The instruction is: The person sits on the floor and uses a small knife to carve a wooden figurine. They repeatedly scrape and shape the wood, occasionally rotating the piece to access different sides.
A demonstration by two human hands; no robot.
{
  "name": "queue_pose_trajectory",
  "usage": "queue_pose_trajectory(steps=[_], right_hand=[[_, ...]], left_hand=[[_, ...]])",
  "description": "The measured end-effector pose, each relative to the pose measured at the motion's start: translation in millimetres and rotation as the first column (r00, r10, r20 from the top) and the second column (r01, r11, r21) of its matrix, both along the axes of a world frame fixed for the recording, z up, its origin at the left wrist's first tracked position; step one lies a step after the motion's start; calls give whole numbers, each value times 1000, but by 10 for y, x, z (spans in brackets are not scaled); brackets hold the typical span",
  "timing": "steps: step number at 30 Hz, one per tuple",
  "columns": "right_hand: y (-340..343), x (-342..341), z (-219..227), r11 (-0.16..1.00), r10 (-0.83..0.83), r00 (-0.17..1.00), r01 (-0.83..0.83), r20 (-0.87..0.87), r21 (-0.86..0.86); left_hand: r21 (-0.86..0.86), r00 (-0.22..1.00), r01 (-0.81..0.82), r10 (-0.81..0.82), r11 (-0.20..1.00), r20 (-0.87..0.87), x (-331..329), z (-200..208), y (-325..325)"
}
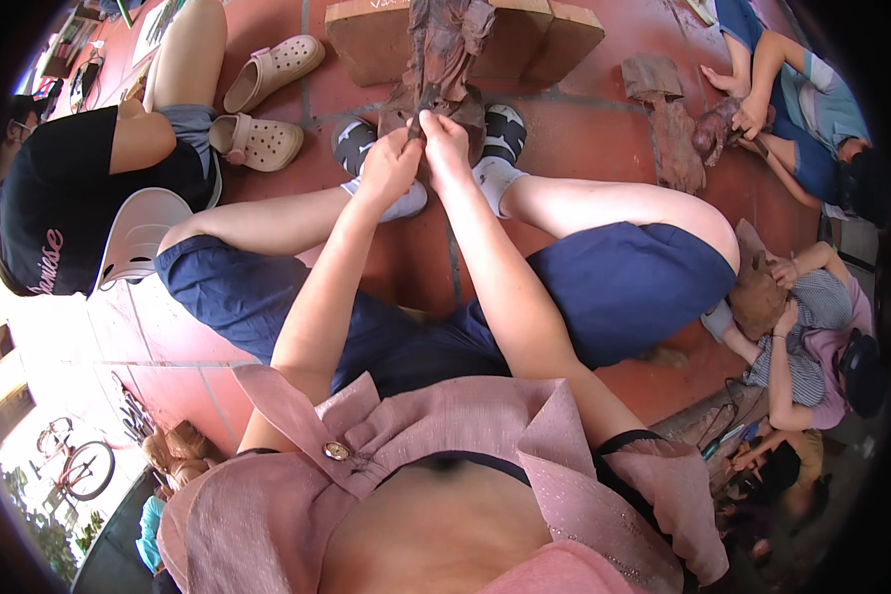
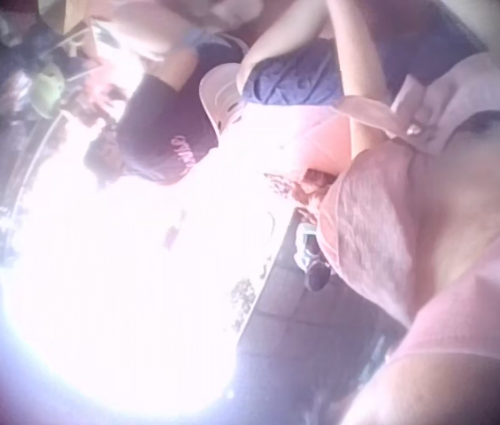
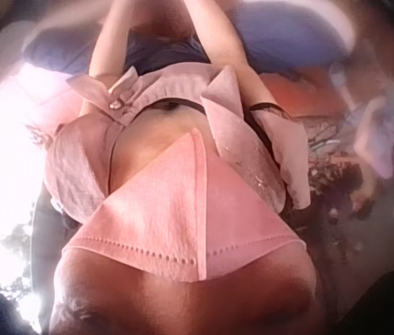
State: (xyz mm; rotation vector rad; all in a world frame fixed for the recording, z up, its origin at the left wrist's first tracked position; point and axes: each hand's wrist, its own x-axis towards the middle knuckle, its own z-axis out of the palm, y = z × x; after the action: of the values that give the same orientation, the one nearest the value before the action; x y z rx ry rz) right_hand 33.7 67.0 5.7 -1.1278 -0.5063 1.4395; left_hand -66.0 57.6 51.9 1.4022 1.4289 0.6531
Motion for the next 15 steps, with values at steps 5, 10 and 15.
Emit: queue_pose_trajectory(steps=[5,10,15], right_hand=[[-74,-69,-147,990,45,999,-45,-5,-131],[98,-2,-49,1000,26,999,-26,-30,-14],[-8,-77,-321,988,65,995,-54,70,-147]], left_hand=[[-165,998,-7,18,986,65,-94,-15,-114],[-125,989,14,5,992,145,-91,58,51],[-282,979,-35,90,959,186,-155,-30,-87]])
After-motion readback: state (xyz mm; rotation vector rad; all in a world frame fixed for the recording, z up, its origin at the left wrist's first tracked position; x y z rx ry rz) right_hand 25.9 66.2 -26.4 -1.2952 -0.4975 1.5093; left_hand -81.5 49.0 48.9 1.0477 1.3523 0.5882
